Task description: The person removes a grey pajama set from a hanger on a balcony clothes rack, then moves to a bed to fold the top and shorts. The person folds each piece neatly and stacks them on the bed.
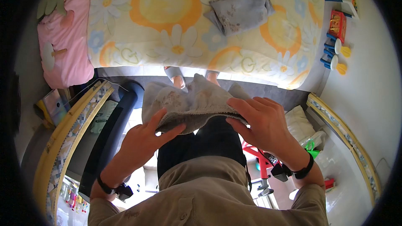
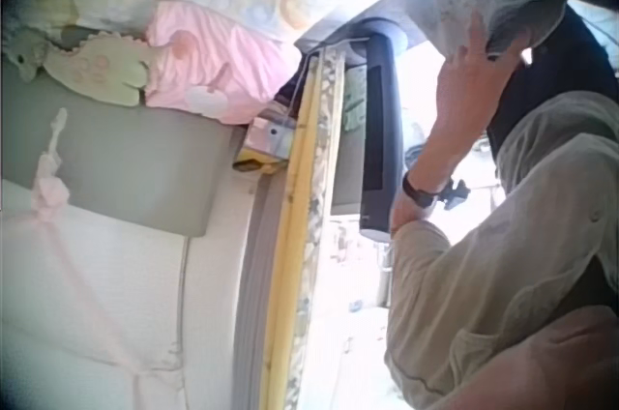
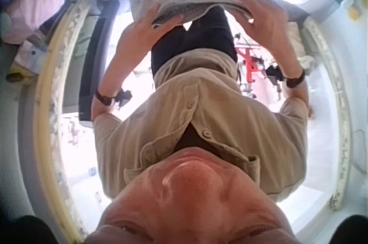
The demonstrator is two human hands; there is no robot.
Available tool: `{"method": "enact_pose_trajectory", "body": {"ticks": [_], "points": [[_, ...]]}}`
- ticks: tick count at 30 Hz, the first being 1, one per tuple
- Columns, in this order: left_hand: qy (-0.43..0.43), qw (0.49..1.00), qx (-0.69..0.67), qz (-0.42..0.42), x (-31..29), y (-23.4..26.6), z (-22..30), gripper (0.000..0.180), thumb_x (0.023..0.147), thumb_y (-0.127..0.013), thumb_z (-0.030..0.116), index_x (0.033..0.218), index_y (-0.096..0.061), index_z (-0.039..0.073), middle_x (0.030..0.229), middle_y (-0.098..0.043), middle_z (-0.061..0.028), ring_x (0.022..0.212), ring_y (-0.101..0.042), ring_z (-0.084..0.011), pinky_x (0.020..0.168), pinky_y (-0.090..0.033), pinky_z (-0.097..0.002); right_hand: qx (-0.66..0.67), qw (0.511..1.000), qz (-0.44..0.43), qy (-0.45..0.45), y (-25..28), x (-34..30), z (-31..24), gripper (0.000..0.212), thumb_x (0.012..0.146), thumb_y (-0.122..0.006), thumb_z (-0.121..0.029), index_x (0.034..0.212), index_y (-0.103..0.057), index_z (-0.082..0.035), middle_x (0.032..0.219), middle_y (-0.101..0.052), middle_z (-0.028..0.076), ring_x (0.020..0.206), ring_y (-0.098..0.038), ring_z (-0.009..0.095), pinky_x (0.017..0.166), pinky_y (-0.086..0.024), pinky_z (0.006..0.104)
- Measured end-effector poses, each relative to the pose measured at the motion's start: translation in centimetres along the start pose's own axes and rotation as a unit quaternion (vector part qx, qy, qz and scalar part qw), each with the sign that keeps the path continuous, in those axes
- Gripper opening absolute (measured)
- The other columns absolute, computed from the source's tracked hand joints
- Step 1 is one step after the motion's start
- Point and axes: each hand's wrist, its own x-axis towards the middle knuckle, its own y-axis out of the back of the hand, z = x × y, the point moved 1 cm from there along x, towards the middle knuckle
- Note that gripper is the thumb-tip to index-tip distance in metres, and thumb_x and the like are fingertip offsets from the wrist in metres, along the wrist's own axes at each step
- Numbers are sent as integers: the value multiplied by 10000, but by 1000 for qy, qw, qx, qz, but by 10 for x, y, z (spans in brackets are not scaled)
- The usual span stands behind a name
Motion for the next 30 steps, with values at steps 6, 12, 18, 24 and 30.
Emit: {"method": "enact_pose_trajectory", "body": {"ticks": [6,12,18,24,30], "points": [[-43,997,42,58,12,-13,-25,227,801,-669,87,1015,-732,132,998,-651,-55,1078,-628,-227,1101,-428,-483,-3,998,-39,44,5,2,3,438,773,-833,-189,1169,-659,-118,865,-679,63,708,-665,286,639,-535,389],[-87,995,-30,45,13,-21,-30,136,701,-739,101,829,-693,95,1122,-658,-75,1076,-627,-242,1083,-420,-480,112,992,-58,-1,10,-1,13,367,807,-808,-155,1144,-671,-105,850,-664,74,721,-669,290,618,-528,390],[-188,979,-10,78,7,-27,-34,203,740,-755,127,911,-646,120,1274,-614,-145,885,-669,-227,760,-554,-352,68,993,-94,23,24,4,23,288,847,-737,-60,1126,-682,-107,834,-633,73,735,-664,293,621,-527,387],[-184,983,11,9,14,-9,-25,724,837,-709,126,1439,-496,468,1402,-513,-197,809,-657,-191,632,-550,-306,18,992,-95,88,25,14,22,363,853,-711,-5,1205,-667,-84,907,-657,84,732,-668,306,641,-540,405],[-83,986,62,-128,16,6,-2,827,809,-717,56,1494,-463,445,1369,-478,-232,733,-639,-255,599,-574,-319,26,989,-118,88,24,27,5,387,861,-699,-6,1237,-628,-61,872,-647,102,726,-664,313,631,-533,409]]}}
